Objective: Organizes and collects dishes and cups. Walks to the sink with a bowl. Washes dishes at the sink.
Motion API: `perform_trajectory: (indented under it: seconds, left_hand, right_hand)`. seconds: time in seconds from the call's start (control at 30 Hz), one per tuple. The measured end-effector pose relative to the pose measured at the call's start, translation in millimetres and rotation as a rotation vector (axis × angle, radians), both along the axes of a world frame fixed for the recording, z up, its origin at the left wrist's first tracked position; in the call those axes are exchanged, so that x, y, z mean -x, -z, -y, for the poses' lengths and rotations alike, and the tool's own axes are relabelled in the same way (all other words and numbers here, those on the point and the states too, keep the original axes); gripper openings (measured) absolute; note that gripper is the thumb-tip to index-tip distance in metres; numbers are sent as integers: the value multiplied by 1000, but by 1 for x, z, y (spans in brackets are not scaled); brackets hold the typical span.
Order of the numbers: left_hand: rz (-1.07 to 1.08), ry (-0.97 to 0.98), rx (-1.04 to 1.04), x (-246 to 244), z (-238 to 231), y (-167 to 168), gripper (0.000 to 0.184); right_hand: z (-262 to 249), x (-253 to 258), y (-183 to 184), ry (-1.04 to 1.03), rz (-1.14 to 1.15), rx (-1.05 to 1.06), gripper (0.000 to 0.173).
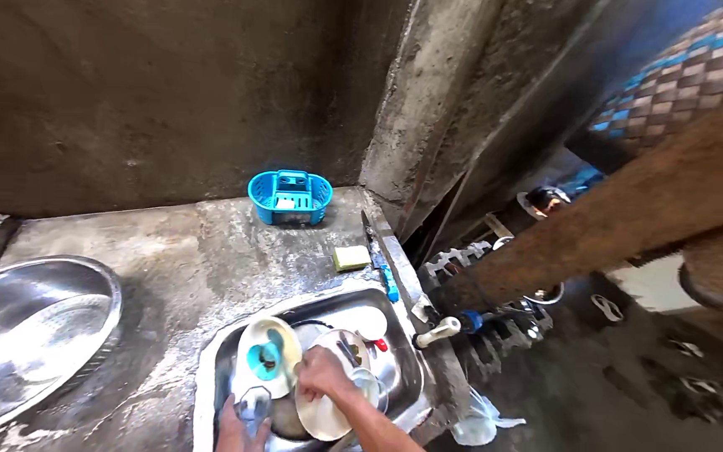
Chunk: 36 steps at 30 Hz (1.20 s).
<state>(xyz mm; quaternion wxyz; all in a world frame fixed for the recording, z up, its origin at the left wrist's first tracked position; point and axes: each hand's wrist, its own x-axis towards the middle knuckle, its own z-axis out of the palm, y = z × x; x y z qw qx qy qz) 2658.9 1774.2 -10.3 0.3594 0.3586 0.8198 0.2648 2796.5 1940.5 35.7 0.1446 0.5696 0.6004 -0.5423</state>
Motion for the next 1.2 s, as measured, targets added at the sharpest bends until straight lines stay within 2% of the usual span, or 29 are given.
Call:
perform_trajectory:
  seconds: [0.07,0.13,0.23,0.3,0.37,0.47,0.6,0.7,0.77,0.83,0.9,1.0,1.13,1.2]
  left_hand:
    - [-13,48,-23,-1,-2,3,93]
    - [-26,77,-52,0,-4,0,87]
    - [-48,54,-222,-2,-3,-9,67]
    - [-77,51,-430,-11,-9,-19,50]
    - [-59,113,-551,-24,-27,-36,43]
    - [-117,238,-684,-54,-87,-44,41]
    - [-149,444,-765,-110,-184,-39,35]
    - [-73,640,-706,-166,-227,-30,30]
    - [-44,699,-589,-201,-241,-24,31]
    - [-30,733,-369,-232,-249,-27,36]
    - [34,688,-167,-262,-258,-29,45]
    - [136,526,-18,-291,-268,-21,56]
    - [389,189,-106,-299,-269,3,60]
    - [526,123,-144,-290,-261,7,54]
  right_hand:
    - [13,-9,17,-47,-67,-92,45]
    - [20,-26,18,-48,-106,-204,44]
    - [26,-75,10,86,-150,-356,36]
    - [30,-113,4,193,-55,-638,33]
    - [26,-153,5,242,70,-1011,30]
    - [8,-201,5,286,230,-1276,27]
    - [-11,-241,4,346,339,-1264,30]
    - [-22,-256,-1,307,441,-1060,34]
    - [-30,-258,-3,249,505,-897,35]
    - [-33,-258,-6,235,517,-769,34]
    - [-31,-261,-7,299,455,-746,34]
    - [-28,-269,-4,399,361,-768,37]
    - [-29,-277,0,381,281,-795,38]
    - [-24,-282,7,431,183,-938,33]
